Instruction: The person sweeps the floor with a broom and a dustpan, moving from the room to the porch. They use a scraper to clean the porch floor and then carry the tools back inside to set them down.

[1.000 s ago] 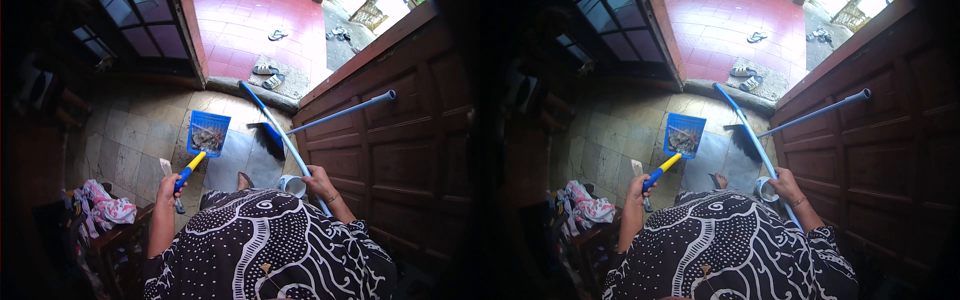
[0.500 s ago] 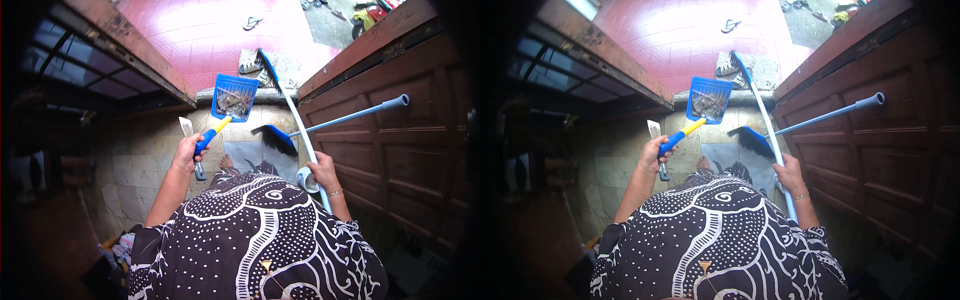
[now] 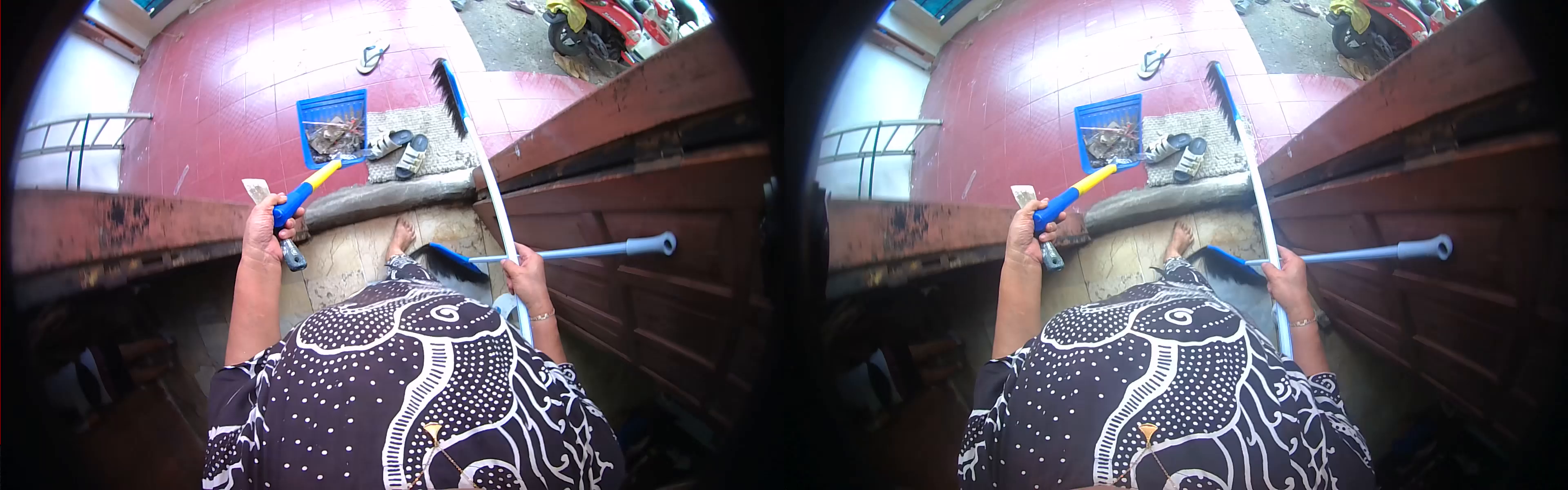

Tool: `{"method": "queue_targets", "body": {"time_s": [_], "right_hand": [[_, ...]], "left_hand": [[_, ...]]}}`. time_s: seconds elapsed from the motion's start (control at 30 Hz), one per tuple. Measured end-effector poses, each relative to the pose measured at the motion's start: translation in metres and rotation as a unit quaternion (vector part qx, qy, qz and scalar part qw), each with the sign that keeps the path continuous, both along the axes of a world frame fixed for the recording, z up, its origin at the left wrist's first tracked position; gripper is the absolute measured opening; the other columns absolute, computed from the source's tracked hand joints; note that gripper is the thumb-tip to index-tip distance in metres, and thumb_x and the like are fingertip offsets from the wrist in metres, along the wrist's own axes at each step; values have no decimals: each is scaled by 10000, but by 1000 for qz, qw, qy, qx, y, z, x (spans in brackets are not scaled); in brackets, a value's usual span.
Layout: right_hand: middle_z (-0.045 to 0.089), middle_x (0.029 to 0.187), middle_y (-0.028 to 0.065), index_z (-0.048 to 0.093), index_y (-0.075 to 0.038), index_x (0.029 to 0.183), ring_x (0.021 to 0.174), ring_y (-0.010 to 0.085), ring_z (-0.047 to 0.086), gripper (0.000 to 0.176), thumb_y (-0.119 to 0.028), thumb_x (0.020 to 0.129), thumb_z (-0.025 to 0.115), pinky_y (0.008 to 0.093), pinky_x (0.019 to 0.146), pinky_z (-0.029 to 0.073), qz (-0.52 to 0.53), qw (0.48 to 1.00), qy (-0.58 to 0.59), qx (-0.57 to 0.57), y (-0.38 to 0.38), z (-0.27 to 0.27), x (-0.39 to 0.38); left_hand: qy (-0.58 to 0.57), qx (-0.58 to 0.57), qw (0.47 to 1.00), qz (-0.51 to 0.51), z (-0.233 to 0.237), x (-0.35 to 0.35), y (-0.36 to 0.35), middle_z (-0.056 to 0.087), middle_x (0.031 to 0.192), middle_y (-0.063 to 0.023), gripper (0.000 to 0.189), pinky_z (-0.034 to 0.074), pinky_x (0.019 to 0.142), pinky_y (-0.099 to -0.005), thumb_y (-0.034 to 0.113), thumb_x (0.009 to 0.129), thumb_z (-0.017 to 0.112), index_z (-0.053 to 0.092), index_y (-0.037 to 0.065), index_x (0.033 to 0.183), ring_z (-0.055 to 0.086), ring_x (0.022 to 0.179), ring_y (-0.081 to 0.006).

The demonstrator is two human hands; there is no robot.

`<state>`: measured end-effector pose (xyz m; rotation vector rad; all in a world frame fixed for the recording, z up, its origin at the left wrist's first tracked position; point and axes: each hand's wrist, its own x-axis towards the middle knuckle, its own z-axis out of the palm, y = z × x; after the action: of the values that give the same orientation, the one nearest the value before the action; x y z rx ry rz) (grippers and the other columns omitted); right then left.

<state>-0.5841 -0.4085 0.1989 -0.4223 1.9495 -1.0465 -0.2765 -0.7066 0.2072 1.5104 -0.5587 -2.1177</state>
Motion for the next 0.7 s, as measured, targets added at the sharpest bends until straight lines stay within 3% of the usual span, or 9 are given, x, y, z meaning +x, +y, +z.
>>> {"method": "queue_targets", "body": {"time_s": [0.37, 0.53, 0.63, 0.7], "right_hand": [[454, 533, -8, 521, 72, 1022, 364, 48, 396, 312, -2, 719, 522, 201, 324, 313, 56, 996, -27, 59, -119, 19, -85], [475, 568, -3, 541, 54, 874, 379, 39, 391, 152, 19, 728, 520, 196, 331, 309, -2, 998, -61, -2, -155, 14, -99], [447, 534, -19, 544, 43, 953, 365, 44, 393, 210, -3, 749, 515, 189, 322, 313, -18, 997, -77, 8, -173, 19, -115], [444, 537, -13, 548, 28, 890, 366, 52, 397, 146, -17, 757, 509, 198, 322, 321, -17, 998, -68, -2, -183, 23, -129]], "left_hand": [[-19, -32, 996, 79, 8, -55, -110, 548, 669, -164, 174, 308, 308, -172, 149, 722, 532, 445, 47, 833, 442, 431, -99], [-42, -28, 996, 67, 8, -82, -153, 538, 659, -167, 188, 305, 306, -174, 144, 717, 527, 434, 37, 840, 439, 427, -105], [-47, -17, 997, 59, 5, -111, -178, 528, 653, -172, 212, 303, 305, -174, 145, 716, 523, 422, 24, 859, 438, 426, -112], [-55, -7, 997, 45, -3, -135, -197, 528, 655, -174, 225, 303, 304, -174, 141, 710, 527, 417, 20, 864, 439, 426, -115]]}}
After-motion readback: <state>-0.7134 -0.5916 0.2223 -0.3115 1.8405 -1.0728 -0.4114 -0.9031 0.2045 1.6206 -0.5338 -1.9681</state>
